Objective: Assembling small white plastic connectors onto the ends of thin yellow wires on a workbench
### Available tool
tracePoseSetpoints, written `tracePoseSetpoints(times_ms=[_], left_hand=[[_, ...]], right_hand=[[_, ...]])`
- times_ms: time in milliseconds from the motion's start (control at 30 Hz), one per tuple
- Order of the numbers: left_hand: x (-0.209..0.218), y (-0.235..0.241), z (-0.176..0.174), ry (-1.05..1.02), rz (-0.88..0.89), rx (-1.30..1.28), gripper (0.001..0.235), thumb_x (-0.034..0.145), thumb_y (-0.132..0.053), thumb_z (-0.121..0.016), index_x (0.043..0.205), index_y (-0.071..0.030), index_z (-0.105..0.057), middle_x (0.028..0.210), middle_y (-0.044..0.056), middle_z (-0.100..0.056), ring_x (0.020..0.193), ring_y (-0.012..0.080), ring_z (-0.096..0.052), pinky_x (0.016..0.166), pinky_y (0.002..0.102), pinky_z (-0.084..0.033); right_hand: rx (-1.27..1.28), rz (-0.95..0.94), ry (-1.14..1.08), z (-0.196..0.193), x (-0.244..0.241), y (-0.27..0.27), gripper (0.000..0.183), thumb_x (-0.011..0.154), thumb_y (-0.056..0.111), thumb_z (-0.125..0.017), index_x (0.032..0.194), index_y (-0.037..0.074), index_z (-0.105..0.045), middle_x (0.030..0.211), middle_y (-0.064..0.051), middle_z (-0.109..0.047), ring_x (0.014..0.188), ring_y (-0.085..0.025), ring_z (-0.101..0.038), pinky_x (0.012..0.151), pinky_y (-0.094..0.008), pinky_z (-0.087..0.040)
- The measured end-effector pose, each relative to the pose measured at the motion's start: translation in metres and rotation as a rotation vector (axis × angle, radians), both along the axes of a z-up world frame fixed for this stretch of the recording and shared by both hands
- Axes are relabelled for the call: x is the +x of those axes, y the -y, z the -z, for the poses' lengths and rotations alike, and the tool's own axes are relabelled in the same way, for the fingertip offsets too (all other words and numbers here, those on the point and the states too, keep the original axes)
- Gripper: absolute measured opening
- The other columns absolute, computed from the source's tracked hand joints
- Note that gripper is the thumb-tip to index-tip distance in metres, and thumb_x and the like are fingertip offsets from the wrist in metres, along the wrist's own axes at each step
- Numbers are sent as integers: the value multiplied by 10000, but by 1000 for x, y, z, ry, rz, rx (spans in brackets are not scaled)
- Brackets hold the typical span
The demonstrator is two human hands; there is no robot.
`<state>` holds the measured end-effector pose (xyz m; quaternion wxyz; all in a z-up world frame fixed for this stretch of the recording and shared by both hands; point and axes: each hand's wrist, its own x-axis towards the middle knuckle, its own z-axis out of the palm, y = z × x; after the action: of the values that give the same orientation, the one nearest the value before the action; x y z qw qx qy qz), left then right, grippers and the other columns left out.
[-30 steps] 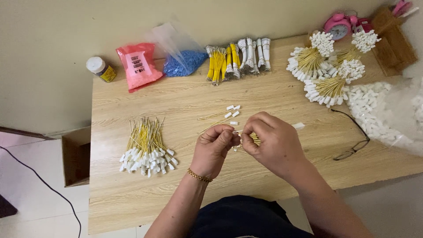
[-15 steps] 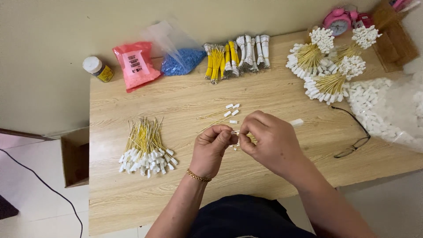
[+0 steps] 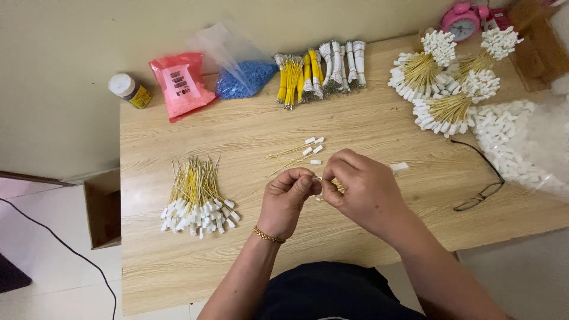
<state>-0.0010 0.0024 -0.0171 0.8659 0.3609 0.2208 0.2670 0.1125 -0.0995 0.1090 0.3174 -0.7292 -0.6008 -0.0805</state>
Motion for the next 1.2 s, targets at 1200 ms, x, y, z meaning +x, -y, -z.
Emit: tracePoseSetpoints(times_ms=[1200], left_hand=[[60,-74,169,-934,79,1832,119,695,-367,-783,783,-326,-714,799,-66,-603,857,178,-632,765,357,-512]], right_hand=[[-375,67,-306,255,30,16,62,833,194,-669,868,146,-650,874,-66,-603,883,-273,-653,753,-357,-533]])
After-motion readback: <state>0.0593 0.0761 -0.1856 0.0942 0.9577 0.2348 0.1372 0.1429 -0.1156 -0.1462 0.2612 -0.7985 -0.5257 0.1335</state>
